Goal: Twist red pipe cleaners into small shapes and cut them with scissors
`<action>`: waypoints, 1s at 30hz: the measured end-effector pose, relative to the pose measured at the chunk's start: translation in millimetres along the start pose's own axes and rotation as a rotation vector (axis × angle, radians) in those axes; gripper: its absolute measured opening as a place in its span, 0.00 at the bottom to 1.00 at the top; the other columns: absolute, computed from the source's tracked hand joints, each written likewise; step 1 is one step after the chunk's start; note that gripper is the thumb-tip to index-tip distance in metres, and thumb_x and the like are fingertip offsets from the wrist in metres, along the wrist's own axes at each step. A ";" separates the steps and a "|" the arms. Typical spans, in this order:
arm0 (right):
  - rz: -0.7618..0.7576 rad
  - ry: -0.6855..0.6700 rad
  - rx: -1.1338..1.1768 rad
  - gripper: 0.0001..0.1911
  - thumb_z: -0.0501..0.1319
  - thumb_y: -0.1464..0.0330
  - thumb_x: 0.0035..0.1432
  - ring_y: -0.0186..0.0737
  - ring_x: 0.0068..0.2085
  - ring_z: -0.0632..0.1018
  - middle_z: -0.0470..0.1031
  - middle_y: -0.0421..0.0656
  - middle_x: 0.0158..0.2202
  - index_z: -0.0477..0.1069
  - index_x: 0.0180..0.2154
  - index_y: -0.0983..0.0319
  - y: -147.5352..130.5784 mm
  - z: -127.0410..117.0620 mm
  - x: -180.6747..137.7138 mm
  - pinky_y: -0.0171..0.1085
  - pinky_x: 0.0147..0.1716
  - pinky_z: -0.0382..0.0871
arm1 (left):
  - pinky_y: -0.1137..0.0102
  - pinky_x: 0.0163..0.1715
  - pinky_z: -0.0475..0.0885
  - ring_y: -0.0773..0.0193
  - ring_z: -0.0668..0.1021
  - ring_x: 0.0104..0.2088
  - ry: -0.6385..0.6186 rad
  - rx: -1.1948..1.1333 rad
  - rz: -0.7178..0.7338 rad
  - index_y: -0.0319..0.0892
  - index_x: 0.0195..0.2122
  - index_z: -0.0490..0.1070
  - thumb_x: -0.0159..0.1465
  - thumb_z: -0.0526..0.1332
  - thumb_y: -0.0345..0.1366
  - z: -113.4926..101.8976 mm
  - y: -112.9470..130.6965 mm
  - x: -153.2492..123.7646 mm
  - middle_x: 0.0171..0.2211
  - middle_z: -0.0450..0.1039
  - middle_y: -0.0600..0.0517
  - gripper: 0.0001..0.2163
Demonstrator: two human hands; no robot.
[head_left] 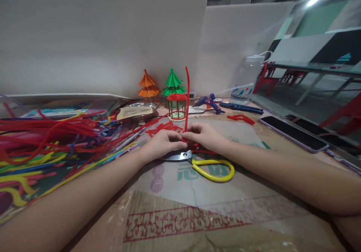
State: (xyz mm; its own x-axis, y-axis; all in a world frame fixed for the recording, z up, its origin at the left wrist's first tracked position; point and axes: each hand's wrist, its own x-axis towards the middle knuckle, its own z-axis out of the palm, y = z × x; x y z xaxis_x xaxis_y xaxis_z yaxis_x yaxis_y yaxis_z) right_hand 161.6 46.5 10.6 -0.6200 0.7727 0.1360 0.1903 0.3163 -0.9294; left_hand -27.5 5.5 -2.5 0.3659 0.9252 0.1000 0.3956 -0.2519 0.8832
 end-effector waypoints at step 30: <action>-0.075 -0.301 -0.893 0.21 0.60 0.66 0.57 0.44 0.43 0.75 0.74 0.43 0.46 0.68 0.54 0.51 -52.5 -37.5 -58.0 0.39 0.40 0.66 | 0.73 0.31 0.71 0.63 0.79 0.32 0.185 0.111 0.022 0.38 0.33 0.78 0.63 0.58 0.43 -39.0 56.1 -9.4 0.31 0.80 0.47 0.14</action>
State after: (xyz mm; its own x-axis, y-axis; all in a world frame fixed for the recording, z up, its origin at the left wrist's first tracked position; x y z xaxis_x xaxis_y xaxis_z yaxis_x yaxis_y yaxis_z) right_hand 216.1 5.7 64.4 -0.8010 0.5981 -0.0253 0.5771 0.7603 -0.2982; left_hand -41.6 -6.3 64.0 0.2187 0.9528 0.2105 0.4828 -0.2932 0.8252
